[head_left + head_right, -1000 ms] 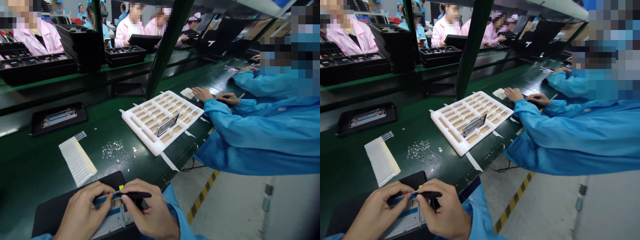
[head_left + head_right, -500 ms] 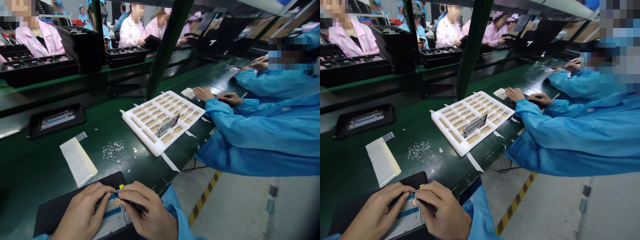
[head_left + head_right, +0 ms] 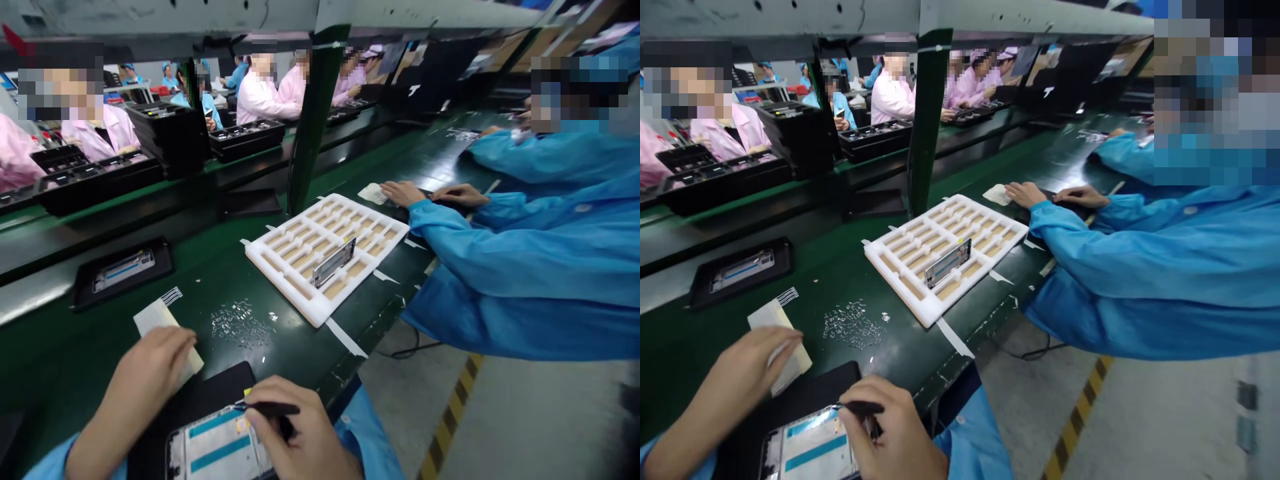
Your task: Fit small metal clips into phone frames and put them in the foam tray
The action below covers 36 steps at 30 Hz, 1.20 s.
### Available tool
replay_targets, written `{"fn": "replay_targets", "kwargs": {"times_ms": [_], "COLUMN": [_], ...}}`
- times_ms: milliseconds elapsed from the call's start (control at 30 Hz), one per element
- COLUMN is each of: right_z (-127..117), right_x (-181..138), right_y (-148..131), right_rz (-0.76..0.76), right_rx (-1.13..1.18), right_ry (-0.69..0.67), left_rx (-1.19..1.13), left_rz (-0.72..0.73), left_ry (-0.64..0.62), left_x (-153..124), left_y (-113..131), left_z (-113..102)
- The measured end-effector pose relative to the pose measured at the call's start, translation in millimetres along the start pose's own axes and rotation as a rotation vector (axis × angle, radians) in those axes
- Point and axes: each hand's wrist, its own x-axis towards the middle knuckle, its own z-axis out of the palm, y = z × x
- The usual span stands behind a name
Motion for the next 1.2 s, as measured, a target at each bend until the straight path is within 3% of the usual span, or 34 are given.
{"fn": "replay_targets", "kwargs": {"times_ms": [100, 200, 367, 500, 567, 667, 800, 900, 1000, 1200], "right_z": [-11.3, -22.0, -27.0, -29.3, -33.2, -36.7, -22.7, -3.6, 8.2, 4.0], "right_x": [3.0, 4.4, 5.3, 6.2, 6.0, 4.4, 0.3, -3.5, -5.0, 1.7], "right_y": [4.9, 8.5, 14.0, 13.8, 9.0, -2.9, -15.7, -16.1, -13.2, -16.8], "right_rz": [0.002, -0.026, -0.055, -0.072, -0.070, -0.050, 0.030, 0.044, 0.033, 0.029], "right_rx": [0.016, -0.010, -0.025, 0.007, 0.034, 0.057, 0.046, 0.048, 0.048, -0.007], "right_ry": [0.110, 0.173, 0.185, 0.171, 0.157, 0.119, 0.105, 0.079, 0.085, 0.096], "left_rx": [0.104, 0.144, 0.128, -0.015, -0.135, -0.390, -0.765, -1.062, -1.320, -1.441], "left_rz": [-0.184, -0.259, -0.287, -0.326, -0.327, -0.290, -0.238, -0.294, -0.387, -0.474], "left_ry": [0.003, -0.048, -0.092, -0.061, -0.009, 0.055, -0.026, -0.084, -0.107, -0.147], "left_x": [40.1, 59.0, 58.6, 54.2, 47.4, 27.0, -9.9, -29.6, -38.5, -44.7], "left_y": [-41.0, -60.7, -58.8, -54.9, -45.2, -10.8, 52.0, 82.1, 90.0, 84.4], "left_z": [6.2, 14.0, 25.2, 15.8, 5.5, -7.3, -9.2, -2.4, 2.8, -0.9]}}
